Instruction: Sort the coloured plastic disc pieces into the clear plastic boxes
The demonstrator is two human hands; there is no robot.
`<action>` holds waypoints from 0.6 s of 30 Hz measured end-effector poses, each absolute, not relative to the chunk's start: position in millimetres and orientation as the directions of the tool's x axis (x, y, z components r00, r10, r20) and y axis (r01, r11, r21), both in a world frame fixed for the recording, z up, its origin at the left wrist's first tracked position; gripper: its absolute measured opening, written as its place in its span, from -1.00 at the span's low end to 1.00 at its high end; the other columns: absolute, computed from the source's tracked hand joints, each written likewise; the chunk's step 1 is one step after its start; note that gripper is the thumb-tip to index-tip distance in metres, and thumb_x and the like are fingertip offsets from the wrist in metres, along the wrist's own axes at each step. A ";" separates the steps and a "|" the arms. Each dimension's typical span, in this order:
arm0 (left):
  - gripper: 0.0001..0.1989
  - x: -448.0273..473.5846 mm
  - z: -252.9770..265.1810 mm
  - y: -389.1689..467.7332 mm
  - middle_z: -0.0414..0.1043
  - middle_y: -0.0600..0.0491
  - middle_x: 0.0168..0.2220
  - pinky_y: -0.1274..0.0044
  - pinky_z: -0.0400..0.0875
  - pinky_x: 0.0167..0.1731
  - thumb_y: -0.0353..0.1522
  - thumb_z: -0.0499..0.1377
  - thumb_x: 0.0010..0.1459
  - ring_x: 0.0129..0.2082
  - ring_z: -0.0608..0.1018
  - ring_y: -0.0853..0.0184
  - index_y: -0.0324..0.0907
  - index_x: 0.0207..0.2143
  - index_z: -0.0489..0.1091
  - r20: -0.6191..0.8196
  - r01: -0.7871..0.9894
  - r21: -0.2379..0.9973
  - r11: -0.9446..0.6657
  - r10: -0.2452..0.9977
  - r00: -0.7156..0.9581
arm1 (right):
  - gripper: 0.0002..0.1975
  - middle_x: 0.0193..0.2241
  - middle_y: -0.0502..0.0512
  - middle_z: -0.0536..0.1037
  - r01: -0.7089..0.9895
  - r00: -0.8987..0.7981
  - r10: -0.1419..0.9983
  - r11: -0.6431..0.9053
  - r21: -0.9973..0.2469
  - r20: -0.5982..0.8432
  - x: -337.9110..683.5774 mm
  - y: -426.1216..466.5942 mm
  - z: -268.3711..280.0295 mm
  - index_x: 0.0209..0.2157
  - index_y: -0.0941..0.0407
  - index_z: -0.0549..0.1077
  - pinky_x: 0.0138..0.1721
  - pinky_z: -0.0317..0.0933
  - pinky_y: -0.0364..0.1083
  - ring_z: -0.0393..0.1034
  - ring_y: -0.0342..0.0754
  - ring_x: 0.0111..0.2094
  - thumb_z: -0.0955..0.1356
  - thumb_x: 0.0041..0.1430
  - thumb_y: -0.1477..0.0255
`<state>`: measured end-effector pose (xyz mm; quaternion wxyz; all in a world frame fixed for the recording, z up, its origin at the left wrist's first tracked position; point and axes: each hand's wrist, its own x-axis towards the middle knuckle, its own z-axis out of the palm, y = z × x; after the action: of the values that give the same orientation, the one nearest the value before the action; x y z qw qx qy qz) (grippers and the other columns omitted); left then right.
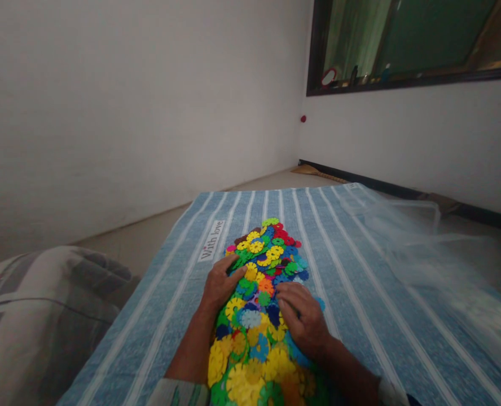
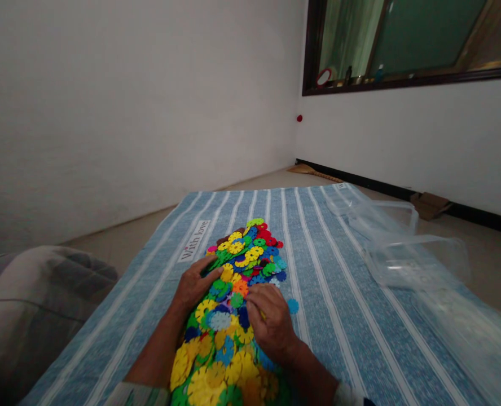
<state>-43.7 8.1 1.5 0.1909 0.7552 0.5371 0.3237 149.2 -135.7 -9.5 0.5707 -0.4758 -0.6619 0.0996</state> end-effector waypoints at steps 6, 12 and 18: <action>-0.53 -45.3 -0.4 15.4 0.49 -0.05 0.01 0.30 0.30 0.08 -0.11 0.09 0.07 0.04 0.47 0.13 -0.17 -0.06 0.47 0.302 0.723 0.558 -0.406 0.912 0.279 | -0.83 -0.32 0.10 0.57 0.409 0.352 0.792 0.349 -0.843 0.499 156.9 -123.8 -23.1 -0.31 0.09 0.52 -0.14 0.32 -0.07 0.44 -0.05 -0.24 0.28 0.15 0.45; -0.58 -44.0 -1.0 15.9 0.51 -0.01 -0.02 0.34 0.33 0.05 -0.20 -0.02 0.15 -0.01 0.50 0.17 -0.15 -0.08 0.48 0.319 0.767 0.509 -0.390 0.914 0.252 | -0.82 -0.37 0.06 0.58 0.281 0.427 0.850 0.200 -0.938 0.309 164.9 -120.3 -24.4 -0.35 0.11 0.53 -0.23 0.31 -0.12 0.46 -0.04 -0.28 0.30 0.12 0.38; -0.58 -43.0 -2.2 13.4 0.54 -0.03 -0.07 0.35 0.36 0.01 -0.21 -0.03 0.14 -0.05 0.51 0.17 -0.18 -0.11 0.50 0.334 0.772 0.512 -0.377 0.915 0.225 | -0.82 -0.36 0.07 0.56 0.349 0.353 0.863 0.239 -0.906 0.363 164.7 -120.4 -23.4 -0.36 0.12 0.53 -0.24 0.28 -0.14 0.45 -0.06 -0.28 0.29 0.12 0.41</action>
<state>-43.0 13.4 -2.2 0.1191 0.7735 0.5454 0.3000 164.7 -120.4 -23.4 0.5862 -0.5768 -0.5250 0.2191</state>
